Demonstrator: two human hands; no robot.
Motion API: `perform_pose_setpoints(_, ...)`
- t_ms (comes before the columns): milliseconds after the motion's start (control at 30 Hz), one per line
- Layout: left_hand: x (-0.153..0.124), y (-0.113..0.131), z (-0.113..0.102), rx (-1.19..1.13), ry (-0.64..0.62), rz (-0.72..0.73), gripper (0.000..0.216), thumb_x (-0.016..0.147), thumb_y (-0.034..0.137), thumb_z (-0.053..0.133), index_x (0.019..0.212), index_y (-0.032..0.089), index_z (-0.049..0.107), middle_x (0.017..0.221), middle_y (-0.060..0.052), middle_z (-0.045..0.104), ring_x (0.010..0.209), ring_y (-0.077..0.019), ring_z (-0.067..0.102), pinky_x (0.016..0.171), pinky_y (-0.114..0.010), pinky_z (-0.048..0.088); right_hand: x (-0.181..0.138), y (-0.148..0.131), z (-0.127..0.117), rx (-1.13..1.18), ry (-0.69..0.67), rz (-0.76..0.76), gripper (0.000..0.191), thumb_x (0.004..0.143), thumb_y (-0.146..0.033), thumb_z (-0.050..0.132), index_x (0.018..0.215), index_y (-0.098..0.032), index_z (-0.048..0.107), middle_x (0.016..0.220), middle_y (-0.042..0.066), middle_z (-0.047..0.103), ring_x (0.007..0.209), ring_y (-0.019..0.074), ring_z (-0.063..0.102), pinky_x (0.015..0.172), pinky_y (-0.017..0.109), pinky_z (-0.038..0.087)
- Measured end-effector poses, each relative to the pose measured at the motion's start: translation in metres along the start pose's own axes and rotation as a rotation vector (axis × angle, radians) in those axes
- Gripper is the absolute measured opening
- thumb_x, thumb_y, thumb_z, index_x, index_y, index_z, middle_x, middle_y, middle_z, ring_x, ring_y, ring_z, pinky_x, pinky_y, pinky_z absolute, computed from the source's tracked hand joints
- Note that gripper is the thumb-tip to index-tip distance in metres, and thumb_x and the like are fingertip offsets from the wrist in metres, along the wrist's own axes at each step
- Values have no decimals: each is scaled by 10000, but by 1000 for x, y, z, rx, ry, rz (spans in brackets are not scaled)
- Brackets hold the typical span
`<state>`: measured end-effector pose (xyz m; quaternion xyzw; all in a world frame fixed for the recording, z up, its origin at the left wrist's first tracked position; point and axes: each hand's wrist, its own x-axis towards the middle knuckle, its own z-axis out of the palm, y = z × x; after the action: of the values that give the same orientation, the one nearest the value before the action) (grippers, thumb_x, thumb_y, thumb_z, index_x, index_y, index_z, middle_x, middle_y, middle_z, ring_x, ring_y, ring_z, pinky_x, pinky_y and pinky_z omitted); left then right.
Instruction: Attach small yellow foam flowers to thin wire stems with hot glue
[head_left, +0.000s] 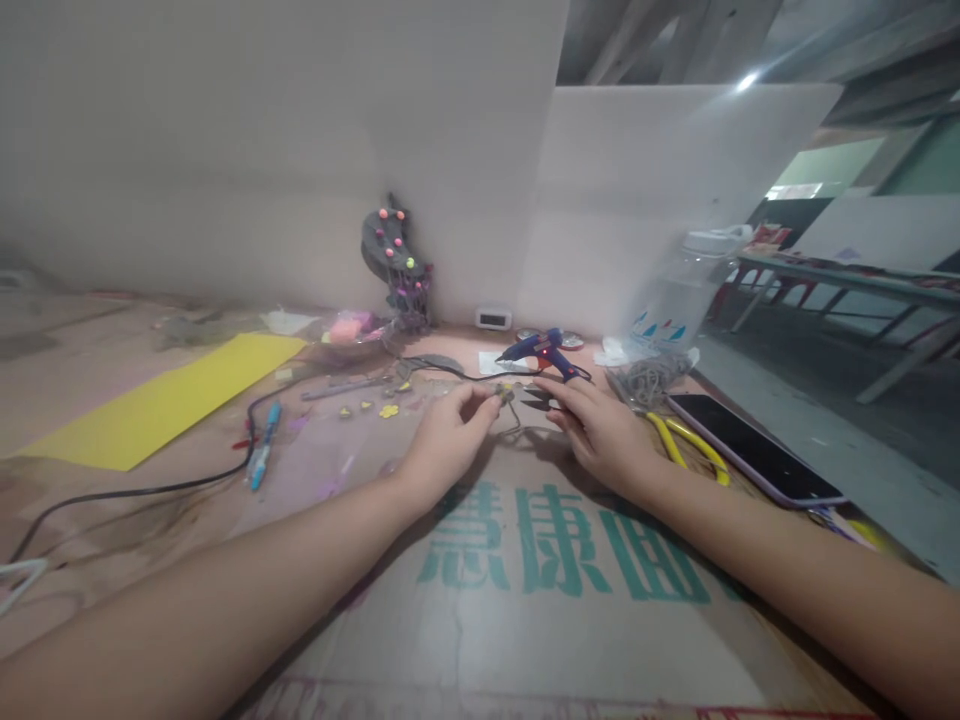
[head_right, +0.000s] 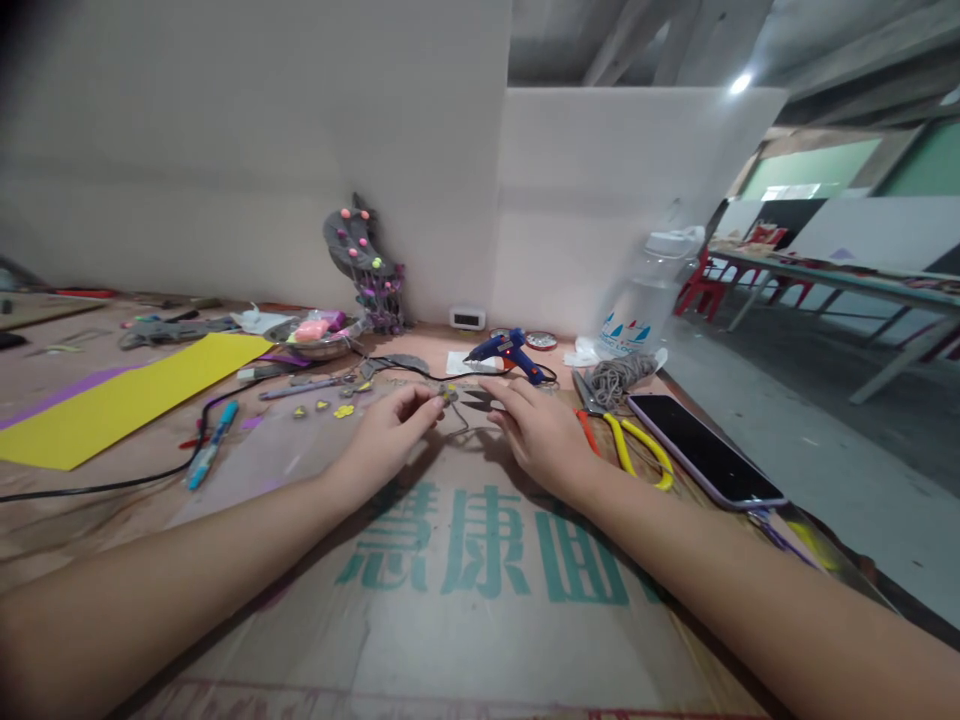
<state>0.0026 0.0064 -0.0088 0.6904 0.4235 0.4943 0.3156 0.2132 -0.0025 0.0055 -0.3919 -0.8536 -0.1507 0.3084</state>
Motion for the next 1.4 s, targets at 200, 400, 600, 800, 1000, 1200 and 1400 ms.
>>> perform_pose_setpoints(200,-1,3,0,34,1,-11,185,872,325,522,830,169,613,813,-18,657,783,-167,585,710,-268,411,1,1,2,-105,41,-54,344,946,-186,446,1278,-189,535,1130,90,664,969,214,636,789,329,533)
perform_pose_setpoints(400,-2,7,0,9,-14,-19,180,872,320,524,839,166,612,856,-27,667,807,-173,588,737,-282,419,0,2,4,-149,81,-79,331,933,-179,476,1253,-179,562,1135,96,677,944,227,643,785,358,541)
perform_pose_setpoints(600,-3,8,0,12,-46,-20,188,876,324,522,821,166,609,818,-15,657,790,-167,586,731,-280,417,0,2,5,-132,81,-136,334,931,-177,478,1254,-154,558,1088,116,690,925,233,647,781,376,549)
perform_pose_setpoints(800,-3,7,1,23,-80,-7,179,870,318,532,806,170,611,830,-10,663,791,-162,584,725,-273,414,0,1,5,-130,87,-153,335,937,-170,462,1263,-166,541,1097,118,686,938,225,647,796,374,550)
perform_pose_setpoints(1000,-3,7,0,18,-73,-16,207,872,349,525,820,172,620,822,-14,669,779,-165,590,704,-266,416,0,1,5,-126,82,-142,331,933,-165,464,1250,-133,555,1061,130,689,925,237,651,768,377,556)
perform_pose_setpoints(1200,-3,7,2,19,-101,21,171,865,304,533,816,170,627,837,-20,675,784,-165,596,728,-270,433,1,0,3,-114,56,-104,351,934,-165,459,1274,-176,548,1092,119,679,951,226,651,802,372,551)
perform_pose_setpoints(1400,-4,9,1,21,-80,5,165,863,301,539,814,170,628,836,-21,675,780,-164,596,720,-266,435,-1,1,8,-111,27,-76,341,933,-181,466,1258,-154,564,1052,132,684,948,246,653,805,398,553)
